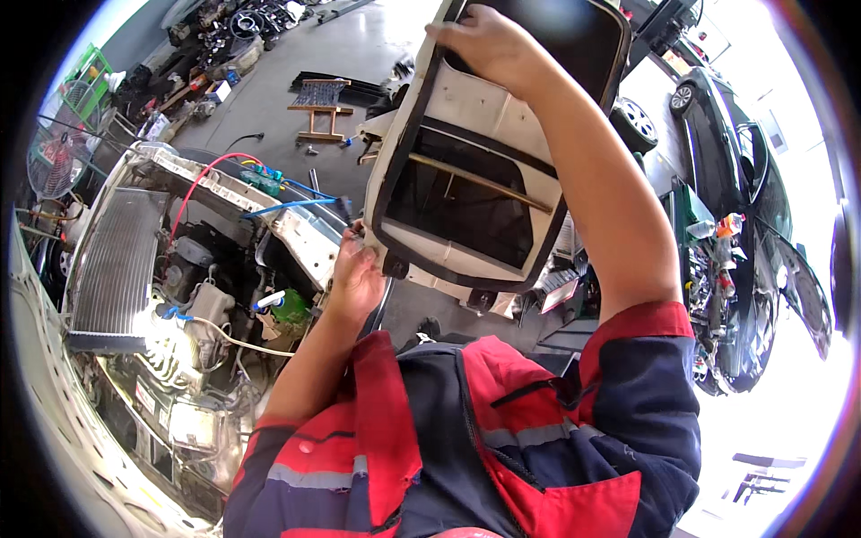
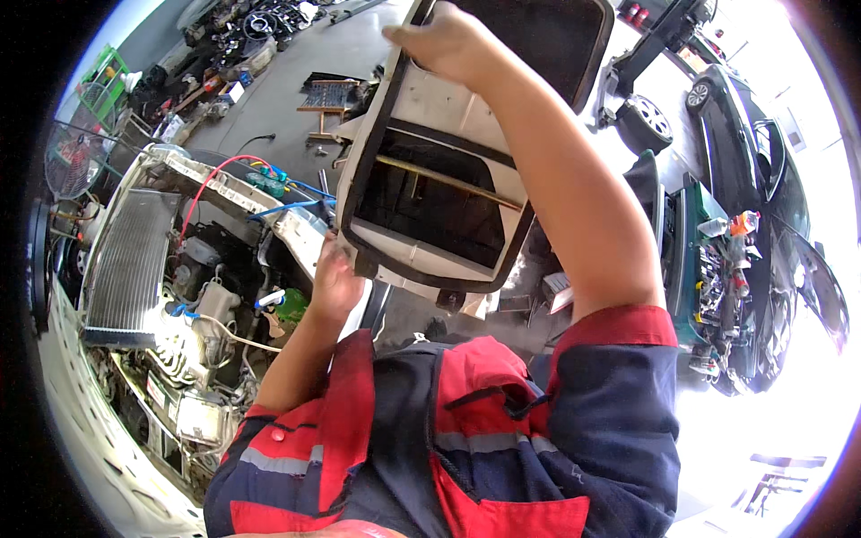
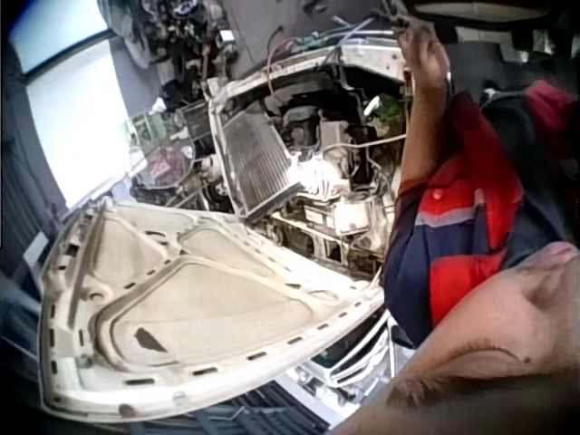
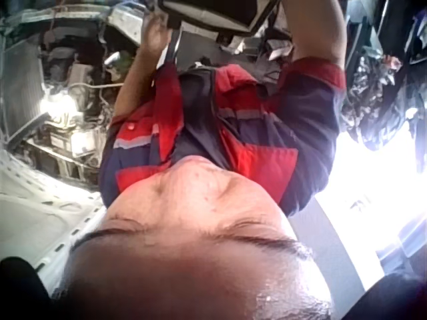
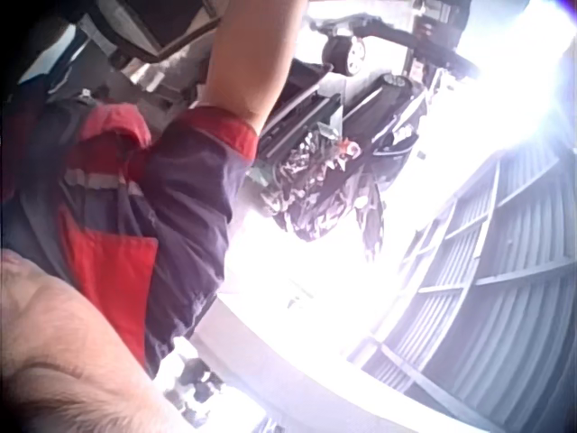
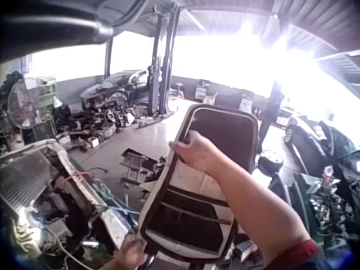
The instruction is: The person removes a housing component from a car engine compartment by hand and illuminates the compartment using a work light. The person then connects electrical cables and turns on a vacuum pump connected to a manifold gauge.
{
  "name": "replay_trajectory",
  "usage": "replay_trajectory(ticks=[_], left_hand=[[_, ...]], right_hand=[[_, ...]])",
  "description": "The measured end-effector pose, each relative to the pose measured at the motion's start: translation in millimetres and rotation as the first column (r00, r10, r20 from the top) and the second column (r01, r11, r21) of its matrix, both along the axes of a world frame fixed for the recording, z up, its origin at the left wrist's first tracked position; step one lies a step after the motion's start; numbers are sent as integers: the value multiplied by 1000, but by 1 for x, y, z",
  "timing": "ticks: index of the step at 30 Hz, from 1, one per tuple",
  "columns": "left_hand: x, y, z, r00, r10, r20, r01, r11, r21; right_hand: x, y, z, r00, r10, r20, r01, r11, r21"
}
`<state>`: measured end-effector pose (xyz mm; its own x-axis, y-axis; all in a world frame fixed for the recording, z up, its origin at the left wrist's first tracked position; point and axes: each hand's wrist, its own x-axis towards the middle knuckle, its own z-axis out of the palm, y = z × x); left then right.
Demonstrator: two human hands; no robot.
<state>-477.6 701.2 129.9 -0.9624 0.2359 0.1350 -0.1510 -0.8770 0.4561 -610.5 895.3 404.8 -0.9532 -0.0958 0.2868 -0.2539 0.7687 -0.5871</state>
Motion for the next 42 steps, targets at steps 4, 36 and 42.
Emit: replay_trajectory(ticks=[4, 36, 42], left_hand=[[-4, -2, -6, 996, -69, 47, 63, 991, 117], [-199, 145, -33, 946, 251, 206, -143, 890, -432], [-226, 154, -23, 936, 314, 162, -205, 857, -473]], right_hand=[[103, -20, -65, 983, 121, -138, -45, 887, 460], [-131, 100, -191, 951, 197, 240, -179, 979, -94], [-210, 145, -172, 999, 47, 18, -46, 998, -40]])
